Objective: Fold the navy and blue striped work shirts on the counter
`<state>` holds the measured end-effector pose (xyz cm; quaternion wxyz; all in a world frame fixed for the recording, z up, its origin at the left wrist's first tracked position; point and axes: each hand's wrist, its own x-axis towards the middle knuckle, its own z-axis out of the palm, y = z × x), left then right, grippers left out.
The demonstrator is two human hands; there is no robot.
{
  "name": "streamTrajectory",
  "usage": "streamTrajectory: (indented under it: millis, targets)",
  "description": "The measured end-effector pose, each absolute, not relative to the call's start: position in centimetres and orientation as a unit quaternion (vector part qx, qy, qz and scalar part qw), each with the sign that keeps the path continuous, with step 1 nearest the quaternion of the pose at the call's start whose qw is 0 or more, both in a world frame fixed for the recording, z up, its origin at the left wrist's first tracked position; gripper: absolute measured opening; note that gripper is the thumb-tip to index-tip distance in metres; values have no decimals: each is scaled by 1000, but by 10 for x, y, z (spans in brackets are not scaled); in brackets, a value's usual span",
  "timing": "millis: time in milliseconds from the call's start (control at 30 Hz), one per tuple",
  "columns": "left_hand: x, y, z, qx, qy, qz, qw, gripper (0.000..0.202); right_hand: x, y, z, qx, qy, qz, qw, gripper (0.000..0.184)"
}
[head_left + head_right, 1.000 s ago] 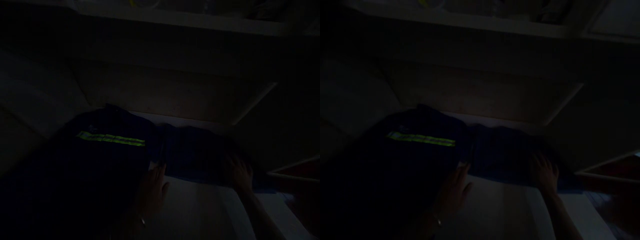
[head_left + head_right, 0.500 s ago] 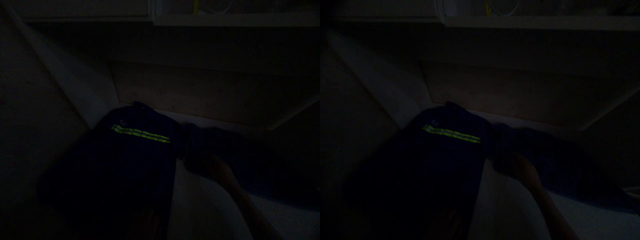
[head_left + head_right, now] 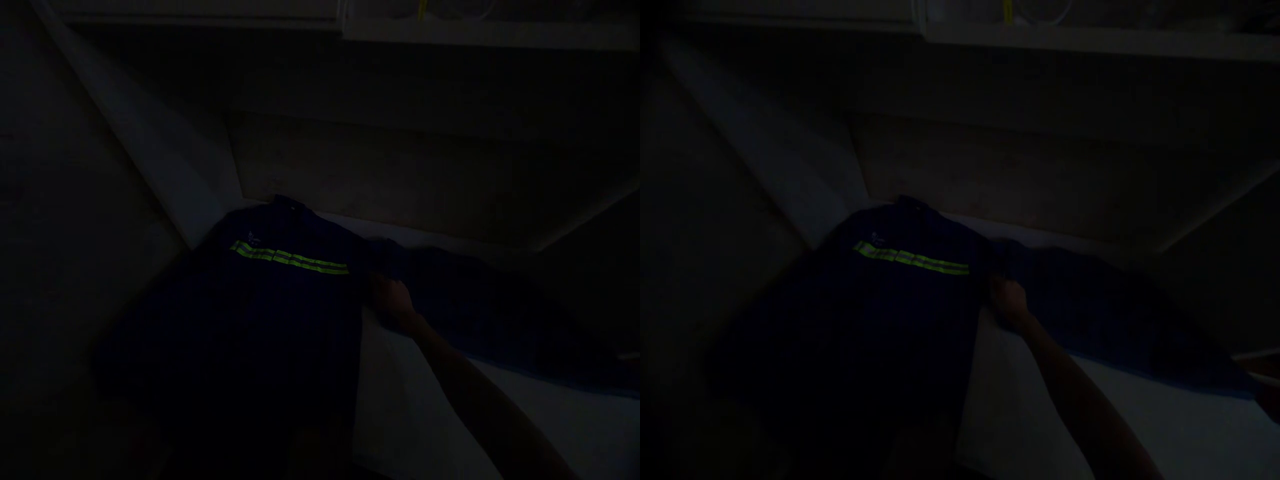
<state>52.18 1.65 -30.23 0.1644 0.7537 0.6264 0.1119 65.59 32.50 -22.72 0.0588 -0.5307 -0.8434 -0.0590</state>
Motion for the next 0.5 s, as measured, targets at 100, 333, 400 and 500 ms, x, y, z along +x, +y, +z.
streamTrajectory:
  millis: [100, 333, 400, 500]
  targets:
    - [520, 14, -299, 747, 629, 121, 179, 32, 649, 320, -223, -537, -818, -7, 204, 44]
    - [502, 6, -288, 728, 649, 118, 185, 32, 634, 328, -222, -443, -798, 54, 405, 39]
    - [508, 5, -288, 721, 657, 113, 186, 34, 629, 336, -226, -438, -776, 119, 438, 40]
    - [521, 8, -288, 714, 667, 108, 185, 35, 621, 345, -237, -485, -719, 198, 456, 51]
